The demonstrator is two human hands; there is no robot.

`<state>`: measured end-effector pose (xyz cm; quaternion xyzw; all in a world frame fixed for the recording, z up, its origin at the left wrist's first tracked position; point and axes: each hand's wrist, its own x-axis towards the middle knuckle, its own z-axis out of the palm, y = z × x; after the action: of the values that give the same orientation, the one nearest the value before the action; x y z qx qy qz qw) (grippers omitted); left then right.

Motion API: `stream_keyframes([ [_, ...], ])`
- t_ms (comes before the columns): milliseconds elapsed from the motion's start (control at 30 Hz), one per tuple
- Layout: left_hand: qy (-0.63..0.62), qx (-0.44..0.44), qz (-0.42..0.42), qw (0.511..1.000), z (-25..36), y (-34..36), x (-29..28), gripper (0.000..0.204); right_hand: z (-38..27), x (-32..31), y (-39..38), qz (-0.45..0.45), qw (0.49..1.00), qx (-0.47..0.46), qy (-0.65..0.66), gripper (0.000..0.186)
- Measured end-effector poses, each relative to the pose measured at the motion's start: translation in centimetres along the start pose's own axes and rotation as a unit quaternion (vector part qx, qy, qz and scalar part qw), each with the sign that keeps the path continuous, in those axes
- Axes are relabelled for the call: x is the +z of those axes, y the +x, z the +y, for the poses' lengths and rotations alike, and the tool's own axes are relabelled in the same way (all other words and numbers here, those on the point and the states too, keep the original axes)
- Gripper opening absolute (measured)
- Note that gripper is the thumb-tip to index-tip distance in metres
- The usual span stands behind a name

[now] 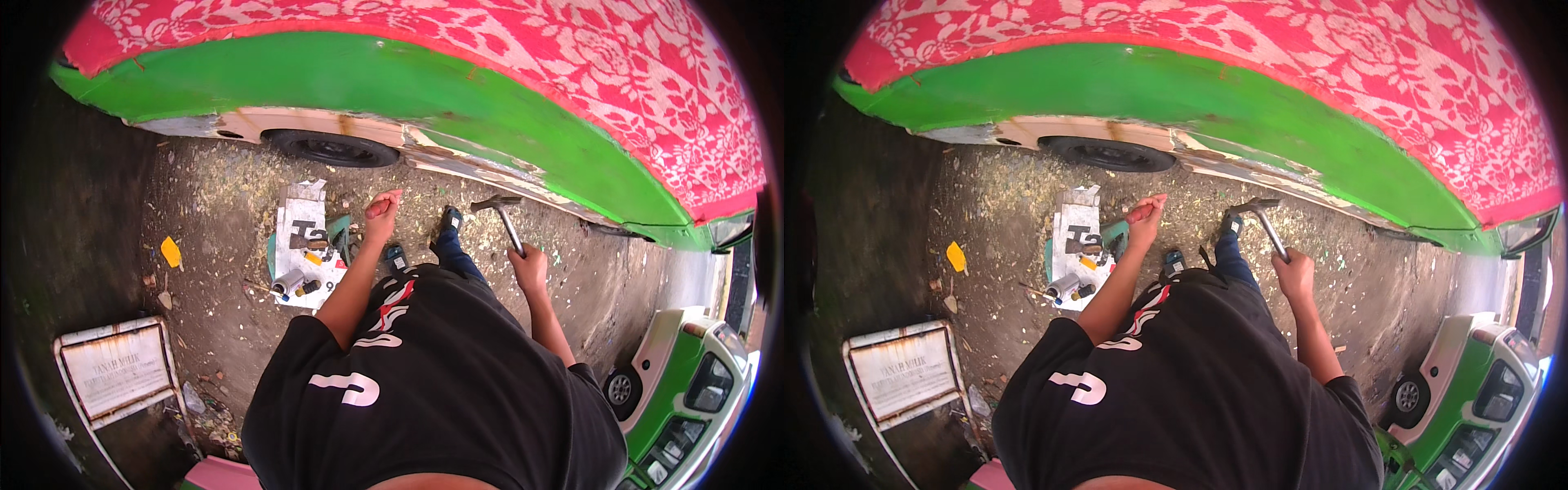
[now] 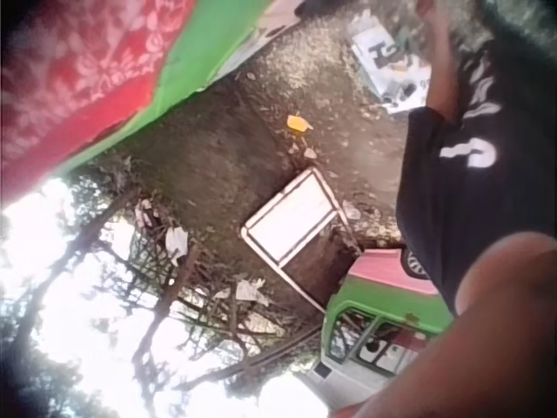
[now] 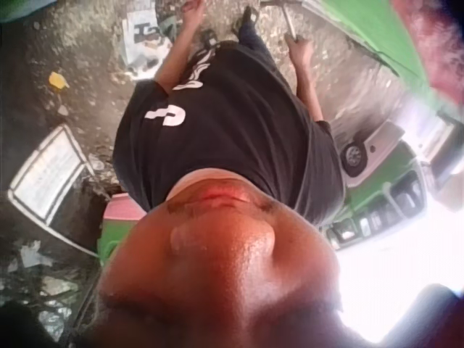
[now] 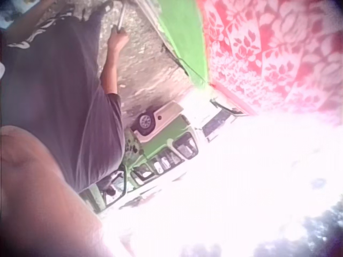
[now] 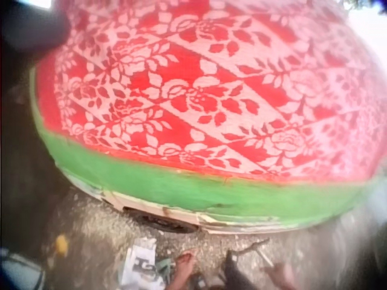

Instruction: The person uses a hammer and a red-handled tool to repeatedly strike and scrape the green-painted metal edge of a vehicle. The person works along the curved edge, removing material and adjusting position frequently.

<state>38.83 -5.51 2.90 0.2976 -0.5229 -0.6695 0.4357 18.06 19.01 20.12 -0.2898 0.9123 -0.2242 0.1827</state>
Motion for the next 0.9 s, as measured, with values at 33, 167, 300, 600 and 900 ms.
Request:
stream_keyframes([
  [33,0.003,0.001,0.004,1.000,0.0,-0.1,-0.1,0.010,-0.1,-0.1,-0.3,-0.005,0.999,0.030,0.017,0.038],
  [167,-0.025,-0.012,-0.010,1.000,-0.1,-0.6,0.4,0.010,1.2,-0.6,-0.9,0.012,0.993,0.094,0.070,0.038],
  [300,-0.031,-0.028,-0.023,0.999,-0.6,-0.7,1.1,0.010,3.2,-2.0,-1.3,-0.005,0.990,0.110,0.089,0.033],
  [600,-0.011,-0.031,-0.022,0.999,-0.2,-0.3,2.1,0.009,3.2,-3.1,-2.7,-0.033,0.950,0.120,0.285,0.037],
  [900,0.047,-0.016,-0.010,0.999,2.0,-1.4,5.0,0.011,8.1,-4.2,-0.8,-0.067,0.966,0.108,0.224,0.032],
])
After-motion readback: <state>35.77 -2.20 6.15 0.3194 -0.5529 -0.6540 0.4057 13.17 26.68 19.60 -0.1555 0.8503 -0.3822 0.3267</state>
